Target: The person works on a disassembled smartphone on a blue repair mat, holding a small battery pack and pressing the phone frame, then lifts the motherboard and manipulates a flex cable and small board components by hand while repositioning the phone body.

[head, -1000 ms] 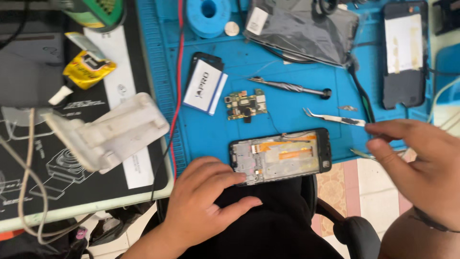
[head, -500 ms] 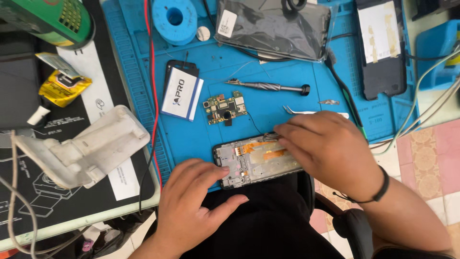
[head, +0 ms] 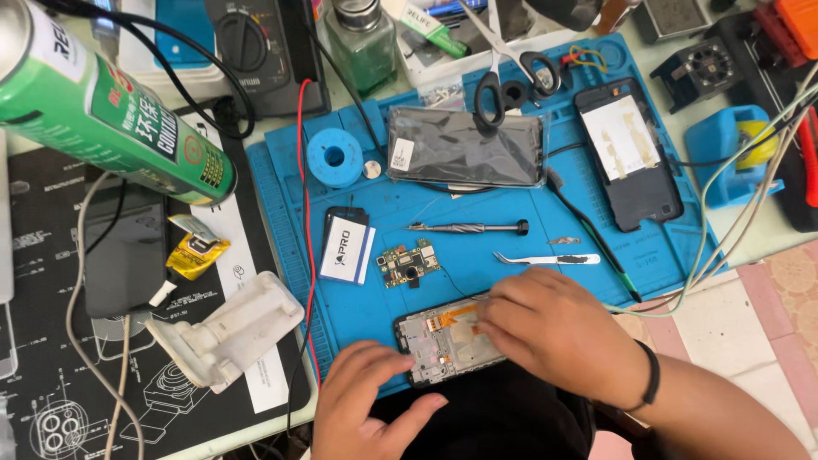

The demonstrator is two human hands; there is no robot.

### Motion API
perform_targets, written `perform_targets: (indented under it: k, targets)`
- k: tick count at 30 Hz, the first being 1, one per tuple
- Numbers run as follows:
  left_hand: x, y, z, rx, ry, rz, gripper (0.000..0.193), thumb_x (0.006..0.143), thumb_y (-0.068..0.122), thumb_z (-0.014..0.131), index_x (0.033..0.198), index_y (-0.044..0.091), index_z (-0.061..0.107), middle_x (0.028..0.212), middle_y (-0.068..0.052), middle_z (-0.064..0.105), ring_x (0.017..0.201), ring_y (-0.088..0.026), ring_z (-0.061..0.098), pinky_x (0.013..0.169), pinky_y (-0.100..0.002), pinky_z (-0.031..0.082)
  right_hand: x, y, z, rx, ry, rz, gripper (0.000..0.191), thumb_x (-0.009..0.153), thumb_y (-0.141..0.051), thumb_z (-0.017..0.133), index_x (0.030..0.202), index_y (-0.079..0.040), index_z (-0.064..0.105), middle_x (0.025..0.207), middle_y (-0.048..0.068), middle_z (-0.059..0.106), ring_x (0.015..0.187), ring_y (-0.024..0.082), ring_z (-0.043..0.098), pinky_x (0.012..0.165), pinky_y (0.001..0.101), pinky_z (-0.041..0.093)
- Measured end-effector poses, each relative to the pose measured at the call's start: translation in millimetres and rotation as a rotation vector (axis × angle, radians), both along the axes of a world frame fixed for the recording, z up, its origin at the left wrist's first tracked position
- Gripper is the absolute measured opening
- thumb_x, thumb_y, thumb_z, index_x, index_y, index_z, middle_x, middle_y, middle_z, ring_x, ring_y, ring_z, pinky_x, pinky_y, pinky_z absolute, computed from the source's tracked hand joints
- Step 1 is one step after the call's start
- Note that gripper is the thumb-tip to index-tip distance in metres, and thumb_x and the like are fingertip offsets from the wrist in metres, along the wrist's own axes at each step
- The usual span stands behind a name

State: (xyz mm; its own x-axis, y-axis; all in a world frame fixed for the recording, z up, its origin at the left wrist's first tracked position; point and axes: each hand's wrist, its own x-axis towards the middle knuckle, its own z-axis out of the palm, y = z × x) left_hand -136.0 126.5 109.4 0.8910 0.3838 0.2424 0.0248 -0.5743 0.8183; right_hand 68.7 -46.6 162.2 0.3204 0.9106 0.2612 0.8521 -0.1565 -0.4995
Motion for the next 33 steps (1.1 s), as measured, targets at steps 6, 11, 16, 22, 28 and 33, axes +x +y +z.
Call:
perform_targets:
  k: [6, 11, 16, 22, 28, 33]
  targets:
    - [-9, -14, 6, -0.085, -0.299, -0.053, 0.043, 0.069, 0.016, 0.097, 0.099, 0.006, 0.067, 0.093, -0.012, 0.078, 0.091, -0.028, 0.078, 0.084, -0.042, 0.062, -19, -21, 16, 0.087, 0.238, 0.143, 0.019, 0.081, -0.013, 0.079, 0.094, -0.011, 0.065, 0.091, 0.004, 0.066, 0.084, 0.028, 0.066, 0.073, 0.0386, 0.052]
    - [-4, -28, 7, -0.238, -0.201, -0.142, 0.034, 0.077, 0.007, 0.093, 0.1, 0.004, 0.068, 0.093, -0.013, 0.081, 0.092, -0.027, 0.081, 0.081, -0.04, 0.066, -32, -26, 15, 0.154, 0.354, 0.274, 0.019, 0.089, -0.013, 0.079, 0.098, -0.01, 0.063, 0.097, 0.006, 0.066, 0.091, 0.027, 0.067, 0.078, 0.038, 0.054]
    - [-2, -38, -3, -0.258, -0.173, -0.082, 0.031, 0.076, 0.0, 0.091, 0.099, 0.004, 0.071, 0.084, -0.011, 0.08, 0.081, -0.019, 0.081, 0.073, -0.034, 0.067, -38, -29, 4, 0.173, 0.429, 0.236, 0.016, 0.091, -0.013, 0.08, 0.096, -0.01, 0.064, 0.097, 0.006, 0.067, 0.091, 0.027, 0.068, 0.079, 0.0361, 0.055]
    - [-12, -62, -29, -0.676, -0.189, 0.135, 0.037, 0.08, -0.014, 0.08, 0.111, -0.001, 0.064, 0.087, -0.016, 0.077, 0.082, -0.018, 0.075, 0.075, -0.032, 0.062, -43, -34, -7, 0.304, 0.263, 0.041, 0.03, 0.083, -0.014, 0.084, 0.107, -0.005, 0.068, 0.102, 0.009, 0.07, 0.093, 0.029, 0.071, 0.082, 0.0377, 0.057]
    - [-18, -59, -45, -1.0, -0.215, 0.262, 0.042, 0.082, -0.02, 0.072, 0.116, -0.002, 0.056, 0.09, -0.02, 0.075, 0.084, -0.02, 0.074, 0.076, -0.032, 0.06, -37, -37, -14, 0.374, -0.01, 0.134, 0.028, 0.081, -0.01, 0.085, 0.105, -0.006, 0.071, 0.1, 0.006, 0.069, 0.089, 0.025, 0.07, 0.083, 0.0376, 0.059]
    - [-13, -63, -30, -1.102, -0.135, 0.297, 0.038, 0.083, -0.019, 0.074, 0.113, -0.003, 0.057, 0.09, -0.02, 0.075, 0.084, -0.02, 0.074, 0.077, -0.033, 0.059, -34, -36, -6, 0.269, -0.141, 0.187, 0.035, 0.076, -0.013, 0.07, 0.109, -0.002, 0.072, 0.099, 0.009, 0.069, 0.088, 0.025, 0.071, 0.082, 0.0389, 0.059]
